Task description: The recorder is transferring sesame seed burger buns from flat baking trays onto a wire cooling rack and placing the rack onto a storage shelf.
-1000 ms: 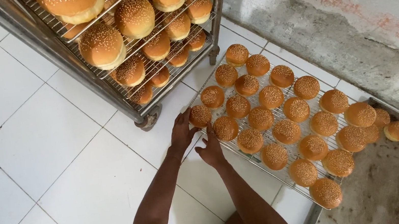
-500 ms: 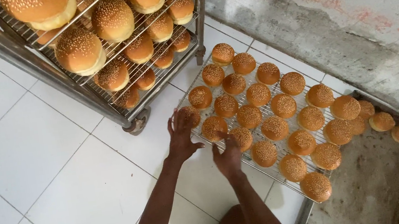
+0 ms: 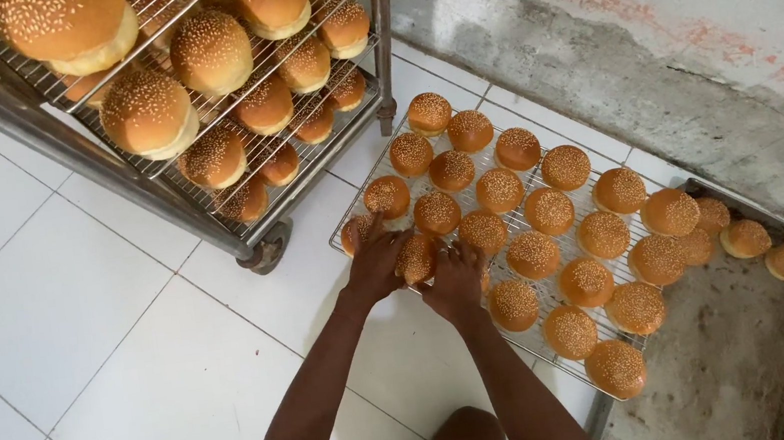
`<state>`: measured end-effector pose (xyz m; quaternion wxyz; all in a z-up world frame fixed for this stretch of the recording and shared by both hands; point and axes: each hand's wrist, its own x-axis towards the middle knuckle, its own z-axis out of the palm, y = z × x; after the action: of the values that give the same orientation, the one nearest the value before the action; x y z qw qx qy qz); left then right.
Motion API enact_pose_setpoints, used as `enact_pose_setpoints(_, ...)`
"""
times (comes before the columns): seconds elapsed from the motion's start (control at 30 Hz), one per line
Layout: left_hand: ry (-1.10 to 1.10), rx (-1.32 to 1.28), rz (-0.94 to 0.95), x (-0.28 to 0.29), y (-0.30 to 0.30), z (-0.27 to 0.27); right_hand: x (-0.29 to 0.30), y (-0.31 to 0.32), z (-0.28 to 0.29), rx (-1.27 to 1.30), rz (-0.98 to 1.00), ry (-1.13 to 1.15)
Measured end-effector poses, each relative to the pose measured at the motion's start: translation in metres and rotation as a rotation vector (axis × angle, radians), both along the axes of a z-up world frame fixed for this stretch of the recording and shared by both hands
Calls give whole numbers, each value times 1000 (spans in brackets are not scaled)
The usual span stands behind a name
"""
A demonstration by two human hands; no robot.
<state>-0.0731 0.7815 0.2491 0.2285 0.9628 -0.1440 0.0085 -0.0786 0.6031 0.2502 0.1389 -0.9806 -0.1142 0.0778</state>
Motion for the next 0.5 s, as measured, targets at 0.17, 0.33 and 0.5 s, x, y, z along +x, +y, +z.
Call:
enact_pose_setpoints(0.17, 87, 81, 11, 2, 0, -1, 0, 1, -8, 29, -13, 4)
enact_pose_setpoints(0.33, 26, 41, -9, 0, -3, -3, -5, -2, -5, 73, -17, -58)
enact_pose_setpoints(0.5, 97, 79, -2, 0, -5, -3, -10, -7, 0, 89, -30, -75)
